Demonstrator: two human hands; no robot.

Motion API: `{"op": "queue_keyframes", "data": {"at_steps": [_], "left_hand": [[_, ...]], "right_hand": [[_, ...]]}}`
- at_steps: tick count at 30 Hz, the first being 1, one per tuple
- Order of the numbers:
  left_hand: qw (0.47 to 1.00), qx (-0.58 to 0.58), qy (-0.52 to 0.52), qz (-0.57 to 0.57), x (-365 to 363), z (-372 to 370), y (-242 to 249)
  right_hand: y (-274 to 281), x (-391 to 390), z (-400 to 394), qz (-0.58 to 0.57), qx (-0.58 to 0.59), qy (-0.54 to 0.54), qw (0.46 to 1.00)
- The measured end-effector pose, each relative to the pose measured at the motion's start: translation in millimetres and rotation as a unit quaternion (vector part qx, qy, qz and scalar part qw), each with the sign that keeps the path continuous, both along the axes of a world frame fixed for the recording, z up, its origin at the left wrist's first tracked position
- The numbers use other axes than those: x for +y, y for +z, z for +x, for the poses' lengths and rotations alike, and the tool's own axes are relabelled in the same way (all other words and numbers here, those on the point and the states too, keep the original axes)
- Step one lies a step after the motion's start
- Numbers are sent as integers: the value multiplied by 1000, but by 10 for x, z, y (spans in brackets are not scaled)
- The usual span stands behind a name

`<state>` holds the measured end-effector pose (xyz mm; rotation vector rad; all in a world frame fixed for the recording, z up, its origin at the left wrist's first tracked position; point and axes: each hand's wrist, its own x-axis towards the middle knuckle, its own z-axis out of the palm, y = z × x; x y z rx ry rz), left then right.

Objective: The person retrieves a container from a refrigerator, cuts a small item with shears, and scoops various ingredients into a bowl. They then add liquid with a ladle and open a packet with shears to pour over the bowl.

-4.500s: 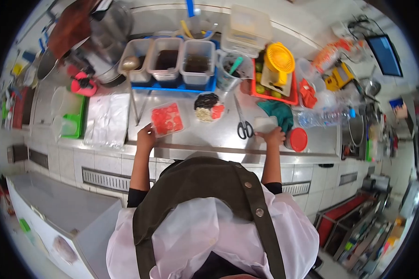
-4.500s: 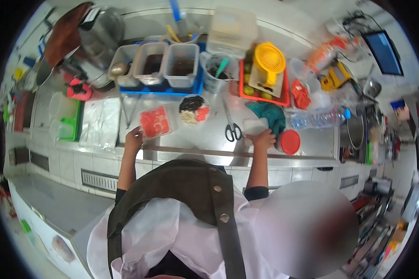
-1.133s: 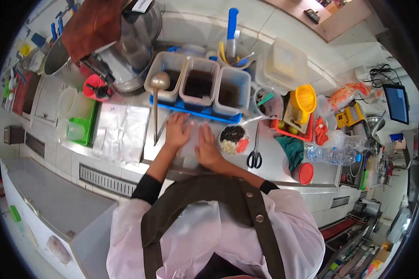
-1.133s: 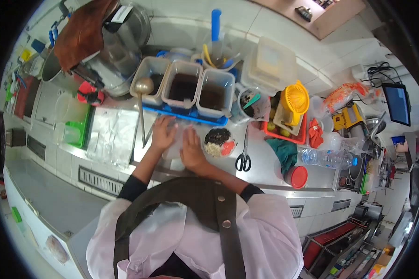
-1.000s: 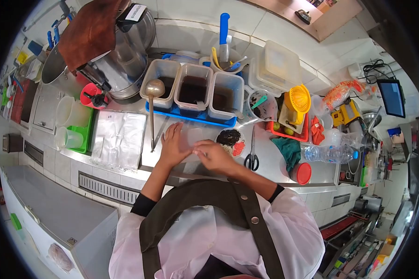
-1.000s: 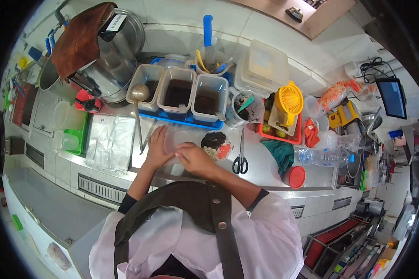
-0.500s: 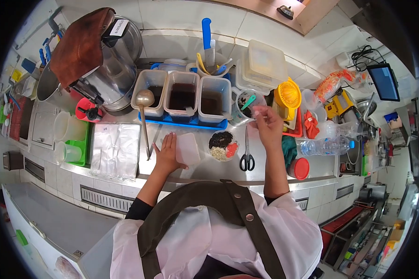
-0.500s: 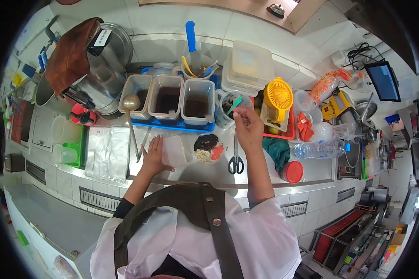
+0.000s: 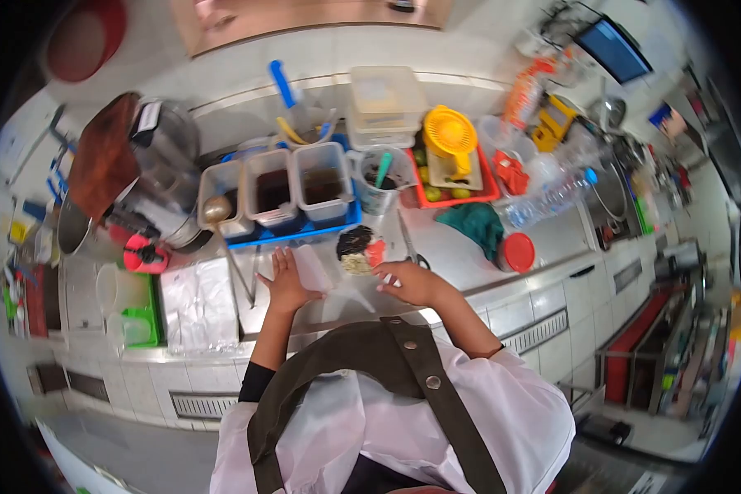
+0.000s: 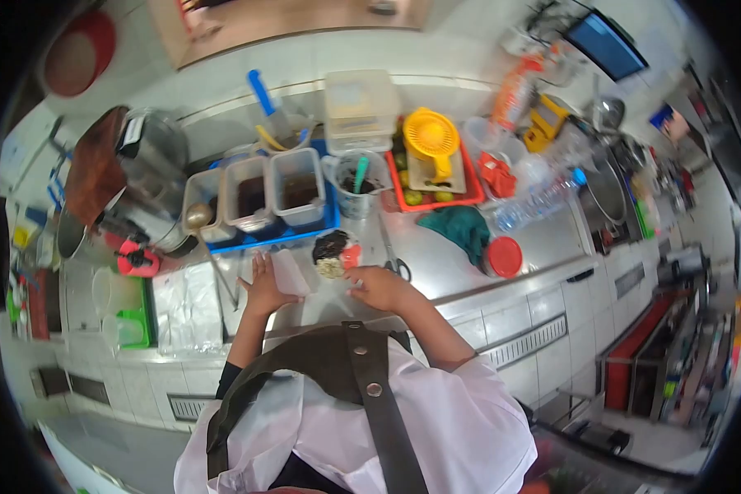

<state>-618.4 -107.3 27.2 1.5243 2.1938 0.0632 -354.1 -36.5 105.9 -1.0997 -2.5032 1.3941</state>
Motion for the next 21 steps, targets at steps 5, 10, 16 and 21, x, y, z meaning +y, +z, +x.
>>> {"op": "queue_keyframes", "data": {"at_steps": [5, 10, 16, 21], "left_hand": [[998, 26, -62, 14, 39, 15, -333], [995, 49, -83, 7, 104, -28, -373], [998, 46, -3, 42, -138, 155, -162], [967, -196, 15, 163, -733, 404, -11]], "right_hand": [[-254, -331, 195, 56, -79, 43, 994], [-225, -504, 226, 9, -83, 24, 996], [-457, -572, 288, -28, -16, 43, 999], [-247, -524, 280, -23, -99, 56, 993]]}}
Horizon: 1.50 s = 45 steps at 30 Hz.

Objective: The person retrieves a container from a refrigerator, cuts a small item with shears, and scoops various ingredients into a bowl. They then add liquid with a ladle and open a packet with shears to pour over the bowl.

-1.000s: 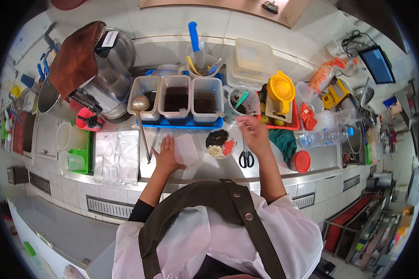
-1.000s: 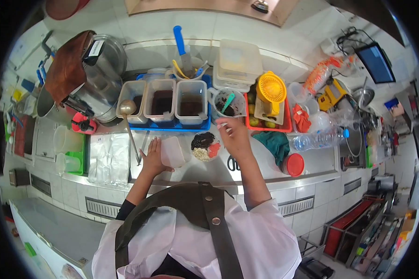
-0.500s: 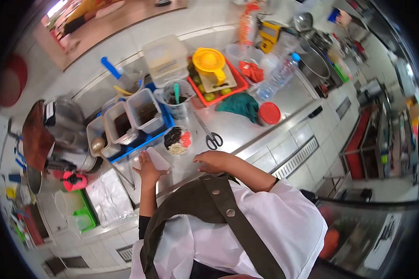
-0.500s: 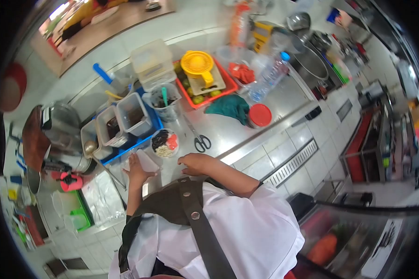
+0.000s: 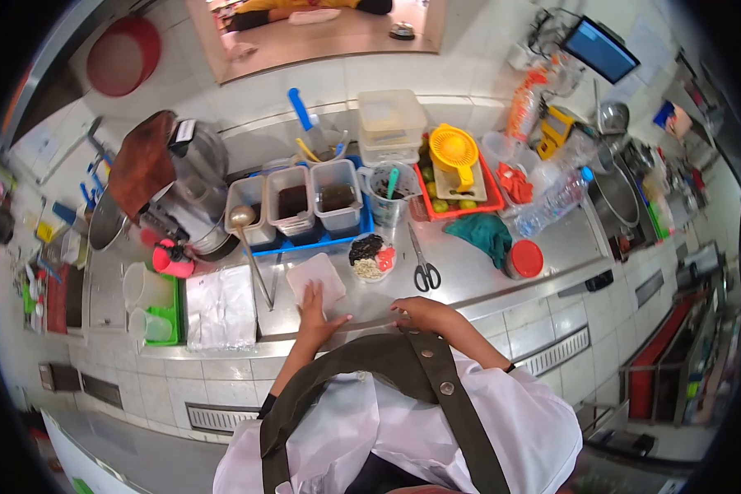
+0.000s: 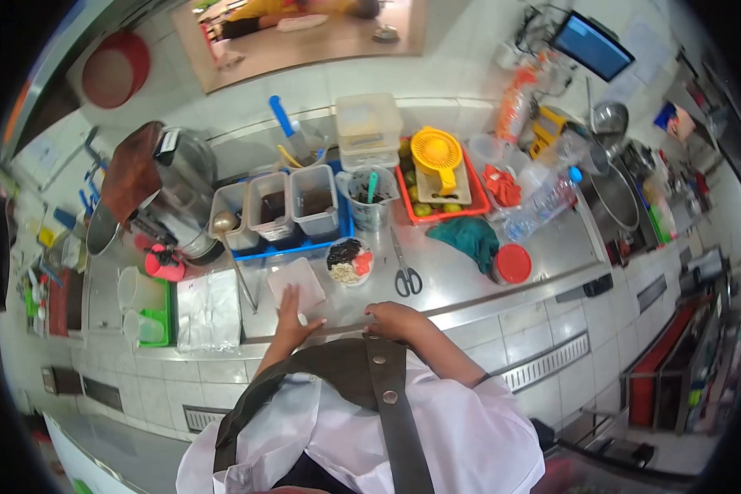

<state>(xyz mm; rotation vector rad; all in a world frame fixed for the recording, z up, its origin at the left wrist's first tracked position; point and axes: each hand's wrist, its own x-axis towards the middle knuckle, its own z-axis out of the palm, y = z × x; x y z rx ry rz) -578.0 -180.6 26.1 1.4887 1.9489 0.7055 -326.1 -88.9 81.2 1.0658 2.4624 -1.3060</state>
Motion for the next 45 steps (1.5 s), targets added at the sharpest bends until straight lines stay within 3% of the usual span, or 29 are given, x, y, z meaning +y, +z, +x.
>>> {"op": "queue_keyframes", "data": {"at_steps": [2, 3, 5, 6, 8, 10, 11, 14, 16, 19, 21, 22, 23, 24, 26, 30, 33, 36, 40, 43, 45], "left_hand": [[979, -184, -22, 88, -294, 92, -72], [943, -331, -6, -14, -408, 106, -142], [773, -605, 16, -190, -594, 153, -324], [721, -652, 26, -233, -668, 146, -386], [673, -686, 36, -275, -809, 104, -457], [675, -683, 45, -275, -896, 61, -513], [678, -680, 49, -275, -934, 60, -541], [698, -659, 60, -275, -1024, 44, -590], [732, -620, 66, -275, -1057, 10, -601], [839, -489, 77, -225, -1002, -36, -586], [914, -395, 79, -54, -829, 38, -571], [937, -336, 78, 56, -719, 88, -555], [928, -364, 59, 55, -524, 124, -495], [959, -281, 17, 2, -346, 137, -463], [952, -303, 30, 3, -10, 270, -470], [950, -303, 65, -47, 400, 483, -593], [970, -195, 72, 125, 604, 698, -570], [952, -167, 150, 206, 824, 853, -651], [915, -260, 208, 228, 1094, 915, -909], [909, -249, 200, 267, 1182, 905, -953], [898, -255, 218, 285, 1216, 910, -972]], "right_hand": [[90, 49, -80, -1, -20, 23, 1000], [149, 60, -136, 2, -13, 36, 999], [160, 74, -229, -1, 3, 51, 999], [152, 61, -270, -6, 9, 61, 998], [-16, 61, -390, -15, -4, 123, 992], [-208, 37, -507, -25, -57, 184, 981], [-323, 18, -531, -122, -23, 121, 985], [-321, -2, -643, -130, -4, 173, 976], [-137, -54, -738, -50, -17, 188, 981], [345, 40, -974, 6, 36, 162, 986], [292, 431, -1304, 254, 148, 125, 948], [582, 530, -1551, 252, 159, 37, 954], [681, 682, -1767, 274, 144, 4, 951], [696, 824, -1953, 366, 157, -1, 917], [731, 1083, -2267, 340, 33, 0, 940], [399, 1477, -2476, 261, 55, -22, 963], [400, 1586, -2414, 243, 104, -87, 960], [481, 1518, -2421, 233, 73, -73, 967], [253, 1302, -2391, 239, 162, -72, 955], [212, 1475, -2342, 297, 237, -97, 920], [292, 1649, -2345, 285, 227, -119, 924]]}}
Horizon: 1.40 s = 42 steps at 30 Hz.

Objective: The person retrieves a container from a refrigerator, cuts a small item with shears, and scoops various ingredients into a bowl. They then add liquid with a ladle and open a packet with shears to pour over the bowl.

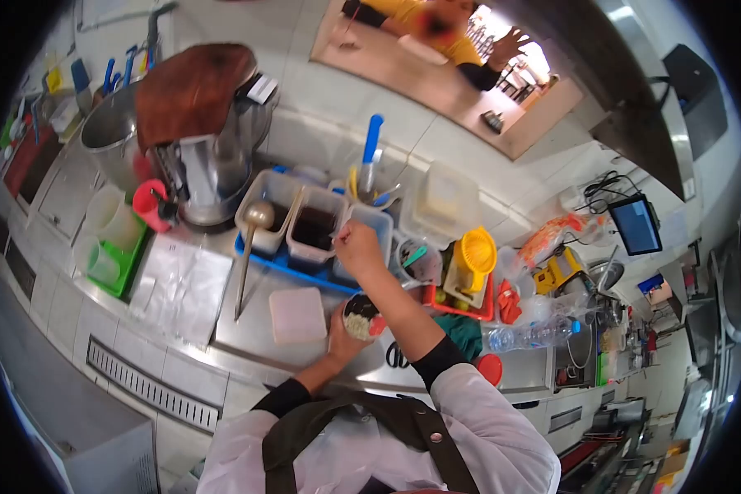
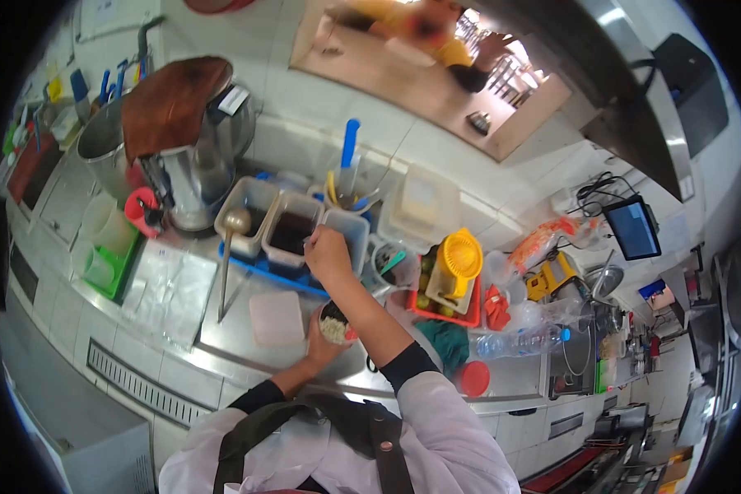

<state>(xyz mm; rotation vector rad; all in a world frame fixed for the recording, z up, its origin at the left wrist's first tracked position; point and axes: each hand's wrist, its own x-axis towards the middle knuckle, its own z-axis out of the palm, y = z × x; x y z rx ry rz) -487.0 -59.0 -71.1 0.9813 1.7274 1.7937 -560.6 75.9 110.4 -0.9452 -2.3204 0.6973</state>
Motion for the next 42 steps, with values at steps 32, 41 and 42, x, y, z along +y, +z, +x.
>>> {"op": "queue_keyframes", "data": {"at_steps": [32, 41, 42], "left_hand": [[988, -86, -34, 125, -1116, -1073, 1043], [985, -66, 18, 157, -1161, -1323, 1066], [985, -68, 17, 159, -1153, -1339, 1055]], "right_hand": [[386, 247, 258, -348, 263, 12, 900], [517, -180, 405, -13, 127, 180, 975], [485, -182, 385, -20, 121, 178, 976]]}}
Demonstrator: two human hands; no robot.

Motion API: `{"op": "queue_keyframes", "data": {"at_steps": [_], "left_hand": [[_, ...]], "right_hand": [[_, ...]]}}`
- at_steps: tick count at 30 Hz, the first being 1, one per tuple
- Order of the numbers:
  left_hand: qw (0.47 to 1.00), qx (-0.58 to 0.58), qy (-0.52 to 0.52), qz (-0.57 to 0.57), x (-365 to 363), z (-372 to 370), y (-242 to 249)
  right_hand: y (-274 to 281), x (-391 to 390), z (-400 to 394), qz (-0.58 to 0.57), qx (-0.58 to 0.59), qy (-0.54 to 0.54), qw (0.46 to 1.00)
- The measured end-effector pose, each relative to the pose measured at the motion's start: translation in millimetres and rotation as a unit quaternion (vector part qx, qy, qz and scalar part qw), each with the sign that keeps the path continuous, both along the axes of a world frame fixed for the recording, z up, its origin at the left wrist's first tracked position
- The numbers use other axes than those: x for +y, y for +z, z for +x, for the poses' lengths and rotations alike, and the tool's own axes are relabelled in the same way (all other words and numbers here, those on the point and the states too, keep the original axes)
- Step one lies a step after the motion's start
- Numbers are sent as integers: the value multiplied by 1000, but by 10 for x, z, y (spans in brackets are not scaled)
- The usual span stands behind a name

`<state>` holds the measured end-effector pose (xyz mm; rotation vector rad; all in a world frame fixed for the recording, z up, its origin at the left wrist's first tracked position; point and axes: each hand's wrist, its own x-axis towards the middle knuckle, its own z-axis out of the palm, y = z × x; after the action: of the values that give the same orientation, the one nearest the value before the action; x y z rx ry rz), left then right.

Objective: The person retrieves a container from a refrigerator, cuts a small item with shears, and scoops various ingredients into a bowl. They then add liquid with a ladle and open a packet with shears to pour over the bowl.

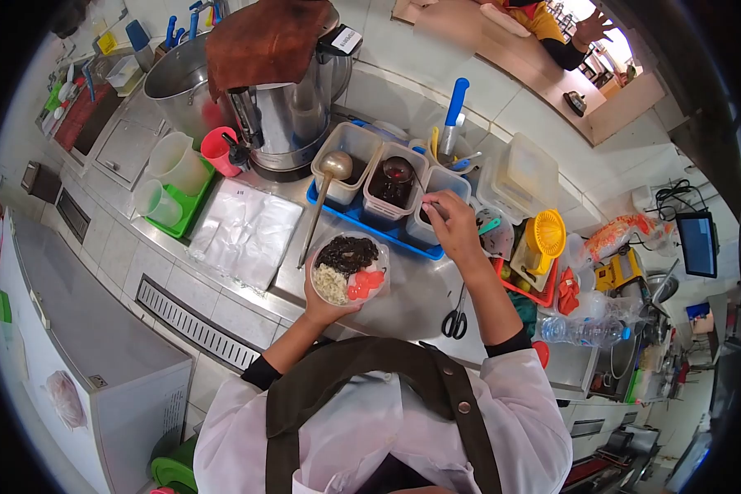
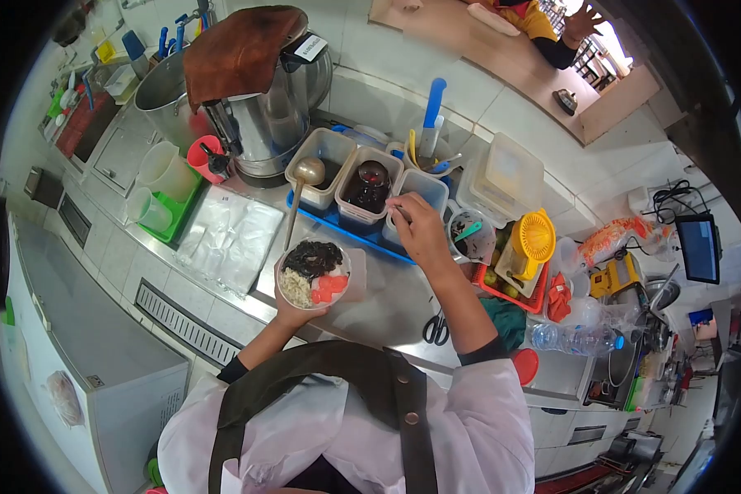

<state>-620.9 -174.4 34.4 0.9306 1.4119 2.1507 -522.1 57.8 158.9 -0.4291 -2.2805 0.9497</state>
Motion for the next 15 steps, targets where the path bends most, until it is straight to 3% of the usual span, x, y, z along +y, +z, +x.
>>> {"op": "queue_keyframes", "data": {"at_steps": [4, 7, 11, 15], "left_hand": [[1000, 1, -4, 12, 86, -60, -34], [1000, 6, 8, 2, 126, -106, -78], [999, 9, 34, -7, 219, -164, -137], [999, 7, 50, -17, 327, -222, -219]], "right_hand": [[-96, 33, -115, 13, -26, -21, 999], [-239, 112, -177, -211, 9, -91, 973], [-269, 329, -186, -339, 121, -127, 924], [-152, 412, -144, -365, 164, -129, 907]]}}
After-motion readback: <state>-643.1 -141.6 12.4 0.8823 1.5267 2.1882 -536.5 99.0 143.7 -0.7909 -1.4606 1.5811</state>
